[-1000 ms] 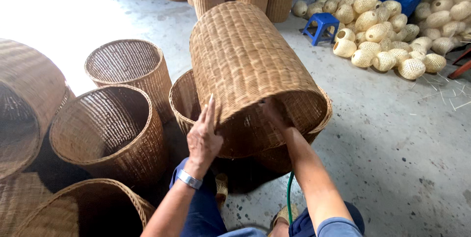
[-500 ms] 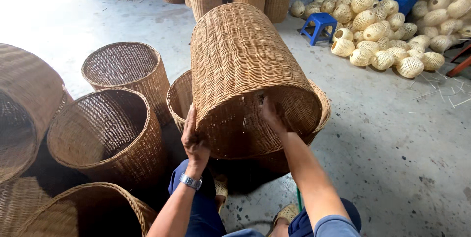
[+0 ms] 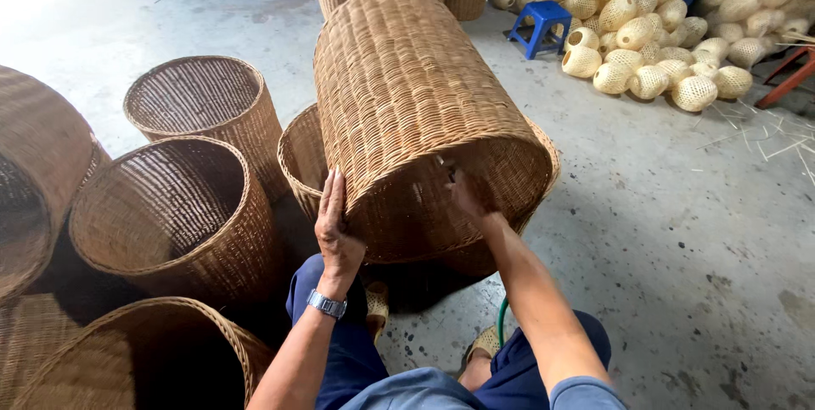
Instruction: The person uses a blowtorch to singe the interior and exterior surfaces of several woven baskets, rotating each basket by hand to ensure complete coverage.
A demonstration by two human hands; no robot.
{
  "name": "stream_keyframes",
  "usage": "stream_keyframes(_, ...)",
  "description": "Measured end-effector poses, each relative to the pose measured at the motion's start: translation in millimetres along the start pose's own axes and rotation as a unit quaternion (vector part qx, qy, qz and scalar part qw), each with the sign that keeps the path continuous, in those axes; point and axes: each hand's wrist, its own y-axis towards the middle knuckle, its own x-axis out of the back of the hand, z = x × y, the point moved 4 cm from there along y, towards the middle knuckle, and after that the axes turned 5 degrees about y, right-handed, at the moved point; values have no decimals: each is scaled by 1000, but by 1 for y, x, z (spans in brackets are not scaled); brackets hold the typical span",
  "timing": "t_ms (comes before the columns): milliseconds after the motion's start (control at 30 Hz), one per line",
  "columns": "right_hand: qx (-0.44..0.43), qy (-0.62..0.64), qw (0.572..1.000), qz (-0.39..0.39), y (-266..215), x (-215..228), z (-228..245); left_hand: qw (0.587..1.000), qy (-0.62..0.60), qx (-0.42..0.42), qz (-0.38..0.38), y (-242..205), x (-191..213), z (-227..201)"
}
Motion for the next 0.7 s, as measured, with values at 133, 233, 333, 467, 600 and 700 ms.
stream_keyframes(133, -43, -34, 998, 30, -11, 9, 0, 997, 80, -12, 14, -4, -3, -2)
stream_keyframes(233, -39, -37, 998, 39, -19, -6, -6, 996, 80, -17, 28, -9, -7, -1)
stream_keyframes(333, -37, -19, 999, -9, -36, -3, -9, 998, 50, 0, 49, -15, -10, 1)
stream_keyframes(467, -10, 16, 999, 38, -68, 15, 7, 996, 72, -3, 58, -20, -12, 5)
stream_keyframes(600, -5, -9, 998, -63, -102, 29, 22, 996, 83, -37, 26, -25, -13, 8)
stream_keyframes(700, -4, 16, 999, -31, -120, 44, 29, 997, 52, 0, 56, -24, -16, 8)
